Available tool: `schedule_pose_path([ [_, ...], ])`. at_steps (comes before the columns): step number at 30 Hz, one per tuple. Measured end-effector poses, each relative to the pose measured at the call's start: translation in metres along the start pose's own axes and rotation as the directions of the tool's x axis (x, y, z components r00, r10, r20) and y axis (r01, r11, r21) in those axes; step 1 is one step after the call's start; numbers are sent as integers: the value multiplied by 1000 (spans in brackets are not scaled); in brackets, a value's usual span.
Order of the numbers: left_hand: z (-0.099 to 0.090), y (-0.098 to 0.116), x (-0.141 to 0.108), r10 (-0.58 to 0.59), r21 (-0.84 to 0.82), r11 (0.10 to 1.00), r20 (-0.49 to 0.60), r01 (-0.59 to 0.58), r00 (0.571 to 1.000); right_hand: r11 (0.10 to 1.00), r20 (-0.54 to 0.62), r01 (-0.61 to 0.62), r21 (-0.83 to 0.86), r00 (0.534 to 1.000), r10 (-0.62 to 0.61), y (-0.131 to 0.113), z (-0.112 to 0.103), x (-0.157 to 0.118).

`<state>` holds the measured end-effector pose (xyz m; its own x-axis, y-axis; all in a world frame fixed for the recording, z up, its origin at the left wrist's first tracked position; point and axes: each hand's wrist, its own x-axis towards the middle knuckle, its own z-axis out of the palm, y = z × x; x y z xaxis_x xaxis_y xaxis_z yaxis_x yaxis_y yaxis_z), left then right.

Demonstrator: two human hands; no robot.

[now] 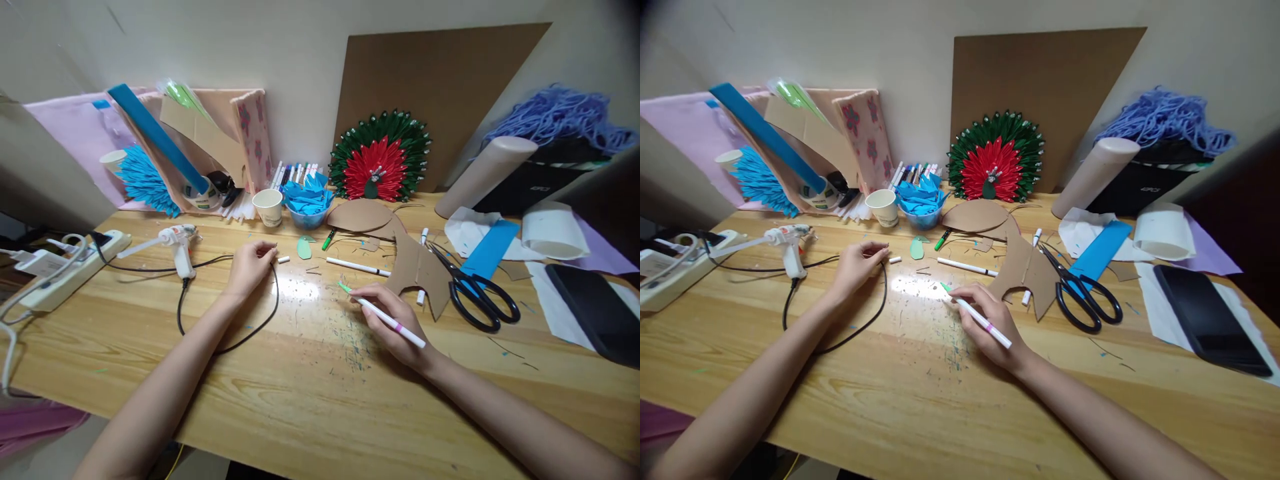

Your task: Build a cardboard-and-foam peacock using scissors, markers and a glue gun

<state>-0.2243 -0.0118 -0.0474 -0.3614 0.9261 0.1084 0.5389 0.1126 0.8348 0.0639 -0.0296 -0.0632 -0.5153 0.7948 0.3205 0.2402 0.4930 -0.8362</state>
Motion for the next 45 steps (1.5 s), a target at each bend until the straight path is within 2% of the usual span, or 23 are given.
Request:
schedule_pose_path([
  [3, -4, -4, 2, 97, 180, 979, 6, -96, 995, 1000, 15, 9, -17, 1000, -9, -1, 0, 0],
  [7, -2, 10, -11, 264, 330, 910, 4, -251, 964, 1000, 15, 4, -5, 1000, -4, -2, -1, -1],
  [10, 9, 21, -23, 374, 331, 858, 122, -393, 919, 1000, 9, -8, 4, 1000, 8, -2, 0, 0],
  [12, 20, 24, -28, 377, 311, 845, 231, -435, 897, 1000, 6, -13, 5, 1000, 13, -2, 0, 0],
  [14, 31, 25, -31, 365, 314, 840, 277, -443, 889, 1000, 1, -9, -3, 1000, 9, -3, 0, 1],
  [18, 41, 22, -32, 348, 362, 828, 268, -429, 898, 1000, 3, 9, -28, 1000, -9, -5, 0, 2],
  [25, 40, 18, -33, 380, 401, 793, 264, -459, 887, 999, 2, 4, -32, 1000, -3, -5, -2, 1],
  [30, 37, 19, -37, 316, 248, 901, 188, -356, 930, 1000, 8, -1, -21, 1000, 1, -3, -2, 1],
  [33, 36, 20, -40, 238, 105, 961, 153, -255, 959, 1000, -2, 6, -26, 1000, -6, -2, -1, 1],
  [36, 38, 23, -46, 124, -60, 991, 175, -116, 977, 999, -16, 9, -31, 1000, -10, -2, -1, 1],
  [40, 44, 32, -58, -53, -307, 940, 297, 147, 954, 999, 0, 38, -26, 999, -38, -4, -1, 1],
  [45, 49, 44, -70, -129, -406, 877, 313, 255, 941, 973, -2, 191, -131, 981, -193, -9, 1, 4],
])
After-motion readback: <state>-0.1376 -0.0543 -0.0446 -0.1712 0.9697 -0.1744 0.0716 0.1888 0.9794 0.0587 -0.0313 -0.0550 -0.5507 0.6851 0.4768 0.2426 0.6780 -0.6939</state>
